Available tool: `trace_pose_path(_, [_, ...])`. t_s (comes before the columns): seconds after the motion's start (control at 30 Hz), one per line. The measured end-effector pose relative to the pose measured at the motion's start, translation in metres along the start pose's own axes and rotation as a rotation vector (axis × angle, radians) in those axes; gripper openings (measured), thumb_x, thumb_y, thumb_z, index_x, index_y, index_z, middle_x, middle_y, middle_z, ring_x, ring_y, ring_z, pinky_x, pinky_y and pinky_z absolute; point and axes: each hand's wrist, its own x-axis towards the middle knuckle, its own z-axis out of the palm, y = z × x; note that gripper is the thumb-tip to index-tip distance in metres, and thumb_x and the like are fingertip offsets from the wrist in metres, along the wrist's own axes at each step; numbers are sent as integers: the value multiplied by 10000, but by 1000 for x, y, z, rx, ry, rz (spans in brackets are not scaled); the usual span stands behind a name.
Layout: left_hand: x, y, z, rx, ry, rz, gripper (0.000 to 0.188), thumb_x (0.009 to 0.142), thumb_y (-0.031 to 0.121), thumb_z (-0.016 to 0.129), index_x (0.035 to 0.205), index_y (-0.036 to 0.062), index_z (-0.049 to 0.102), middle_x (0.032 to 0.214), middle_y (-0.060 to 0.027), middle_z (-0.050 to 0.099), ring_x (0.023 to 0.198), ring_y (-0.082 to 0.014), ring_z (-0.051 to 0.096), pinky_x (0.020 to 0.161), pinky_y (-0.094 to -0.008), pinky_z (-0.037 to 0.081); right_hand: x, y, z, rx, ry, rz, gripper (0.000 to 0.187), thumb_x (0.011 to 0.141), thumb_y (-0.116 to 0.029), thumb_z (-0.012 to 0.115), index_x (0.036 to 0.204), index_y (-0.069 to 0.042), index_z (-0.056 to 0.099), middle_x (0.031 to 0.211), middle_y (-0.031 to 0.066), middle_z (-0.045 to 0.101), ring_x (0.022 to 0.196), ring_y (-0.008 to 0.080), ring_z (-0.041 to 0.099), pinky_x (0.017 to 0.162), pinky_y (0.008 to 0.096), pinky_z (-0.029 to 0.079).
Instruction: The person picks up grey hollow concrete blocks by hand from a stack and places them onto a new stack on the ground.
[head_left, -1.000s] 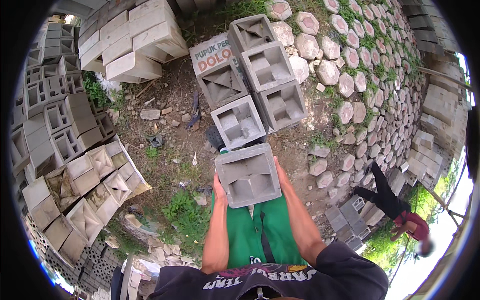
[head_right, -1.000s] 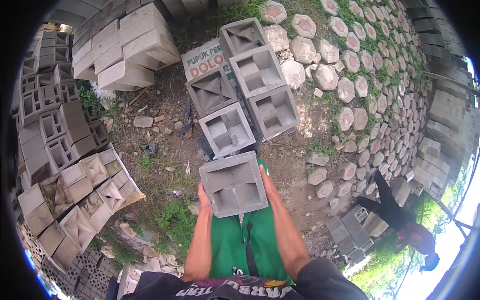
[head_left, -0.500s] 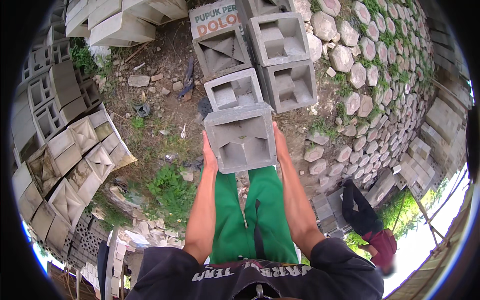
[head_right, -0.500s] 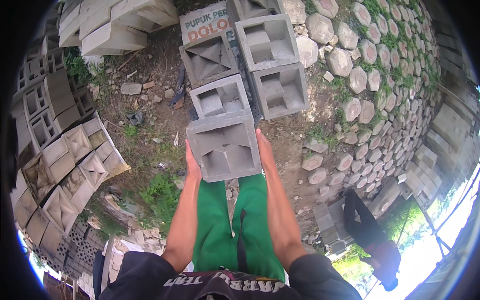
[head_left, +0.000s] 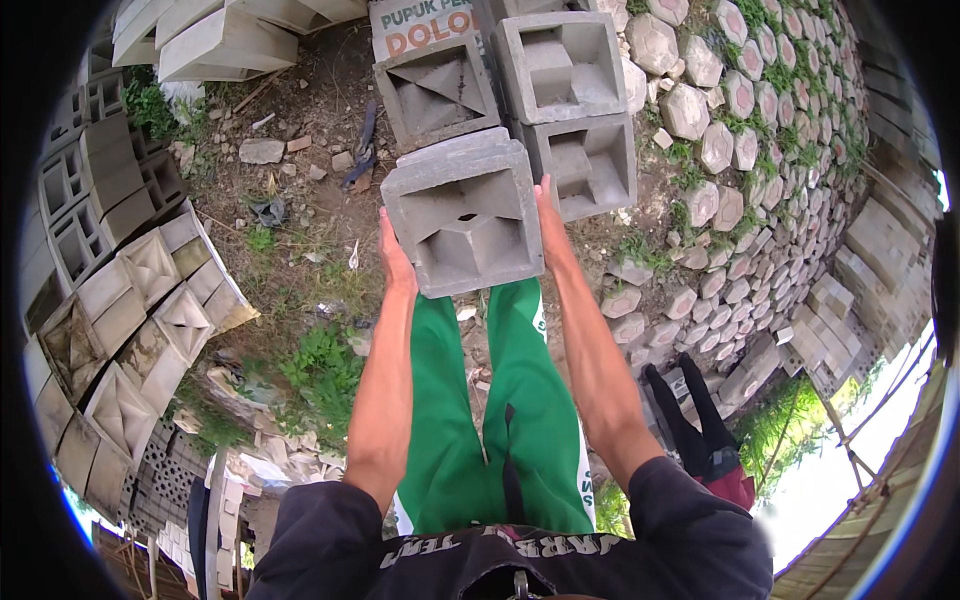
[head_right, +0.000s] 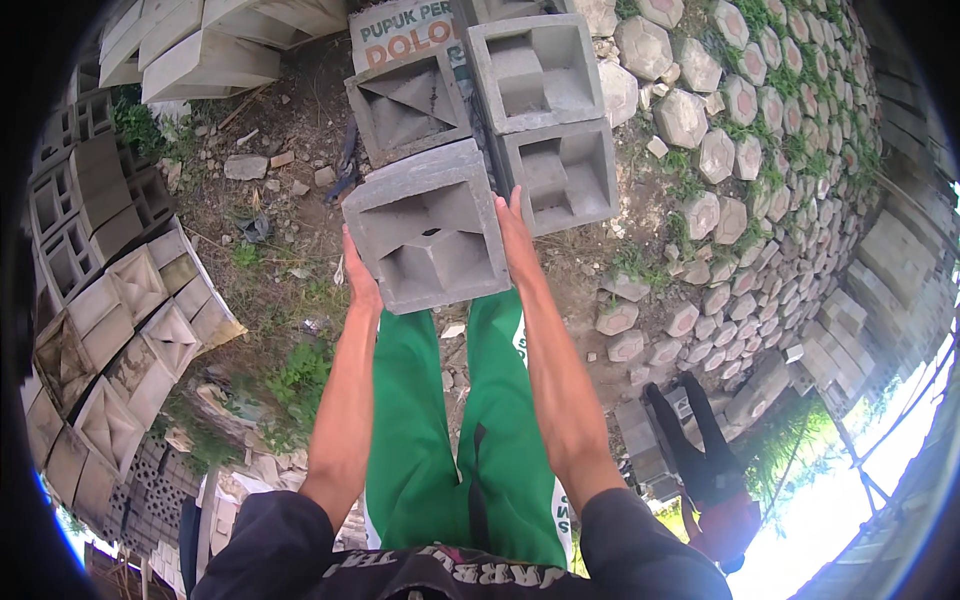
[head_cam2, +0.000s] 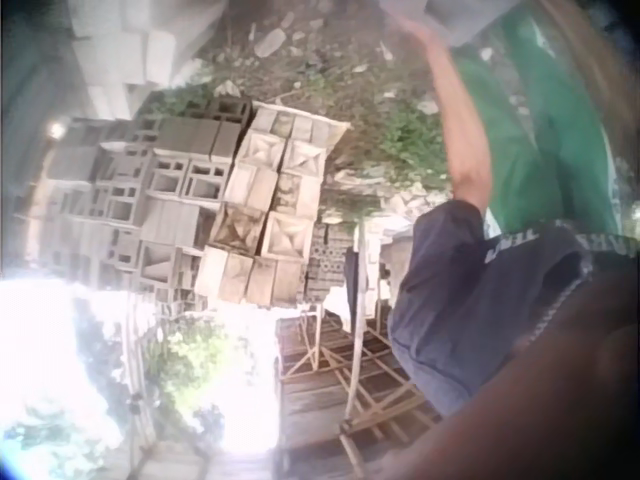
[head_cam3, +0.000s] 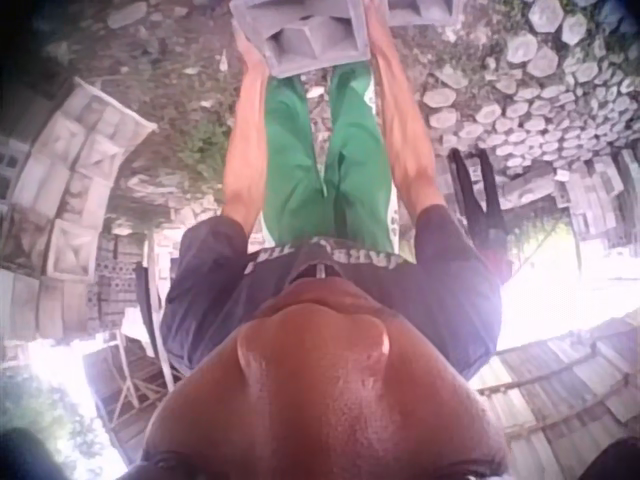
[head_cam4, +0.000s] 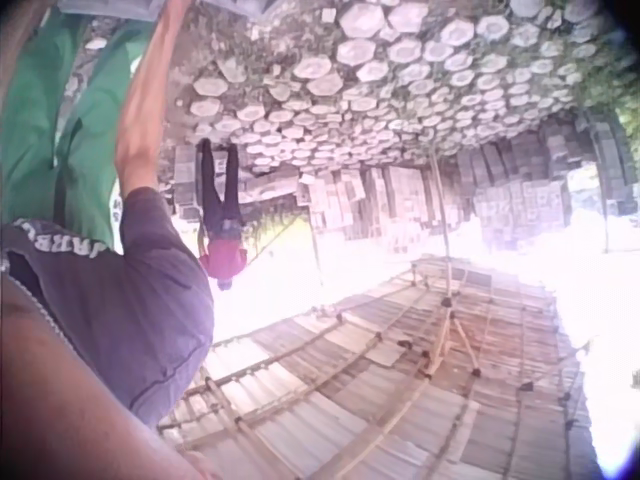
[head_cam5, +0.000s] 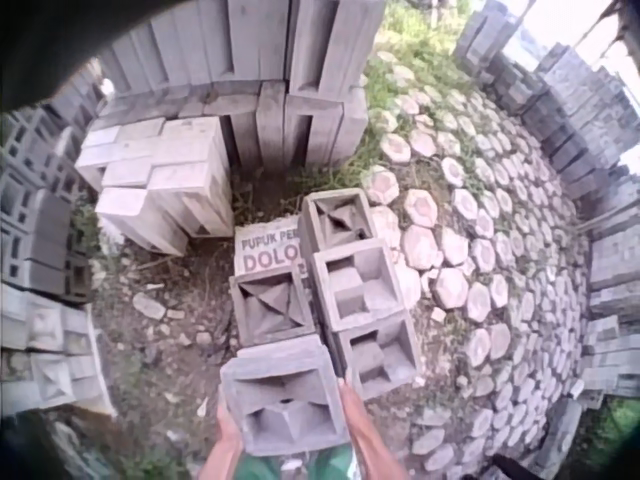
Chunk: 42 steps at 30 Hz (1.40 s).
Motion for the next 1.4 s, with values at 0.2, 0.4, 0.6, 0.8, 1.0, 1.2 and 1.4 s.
trace_pose_path(0.2, [10, -12, -2, -12, -49, -49, 752, 909, 654, 363, 1353, 49, 422, 1310, -108, 504, 1187, -256, 479, 1028, -403, 356, 6, 8, -5, 13, 37, 34, 874, 968, -534, 348, 1453, -25, -171, 1545, 177, 129, 1422, 263, 164, 1138, 320, 139])
trace_pose_path(0.4, [18, -11, -4, 9, -48, -84, 789, 890, 688, 358, 1344, 46, 431, 1304, -108, 507, 1182, -260, 480, 1028, -409, 354, 16, 0, 1, -173, -19, -45, 811, 953, -607, 295, 1499, -77, 16, 1549, 116, 139, 1416, 223, 158, 1139, 342, 153])
trace_pose_path(0.6, [25, -10, 6, -32, -42, -45, 696, 920, 608, 422, 1295, 24, 479, 1248, -95, 537, 1123, -220, 515, 980, -374, 394, 41, 12, -10, 30, -25, -33, 782, 960, -571, 334, 1447, 32, 235, 1543, 115, 185, 1409, 204, 206, 1140, 311, 155])
trace_pose_path(0.8, [31, -19, 0, 7, -14, -21, 655, 927, 572, 446, 1283, 23, 484, 1251, -93, 528, 1129, -214, 504, 982, -370, 390, 44, 13, -21, 48, -133, 105, 729, 974, -553, 312, 1470, -26, 230, 1515, 93, 260, 1386, 200, 251, 1127, 310, 189])
trace_pose_path(1.0, [30, -15, 3, 70, -126, -33, 628, 921, 537, 484, 1286, 27, 465, 1241, -98, 527, 1126, -216, 502, 1001, -370, 372, 43, 8, -11, 216, -135, 187, 669, 996, -509, 274, 1482, -53, 208, 1522, 76, 244, 1399, 197, 216, 1137, 316, 163])
trace_pose_path(1.2, [11, 2, 32, 29, -110, -171, 722, 904, 600, 451, 1354, 37, 408, 1306, -122, 498, 1196, -251, 478, 1040, -386, 353, 54, 27, -28, 163, -174, 169, 676, 993, -516, 270, 1486, -60, 191, 1538, 78, 207, 1411, 201, 188, 1142, 324, 155])
trace_pose_path(1.4, [10, 9, 26, 71, -161, -184, 743, 907, 616, 413, 1377, 41, 385, 1342, -109, 479, 1224, -262, 458, 1057, -393, 333, 53, 34, -21, 204, -169, 203, 699, 988, -531, 266, 1488, -53, 168, 1546, 83, 183, 1419, 206, 168, 1146, 321, 139])
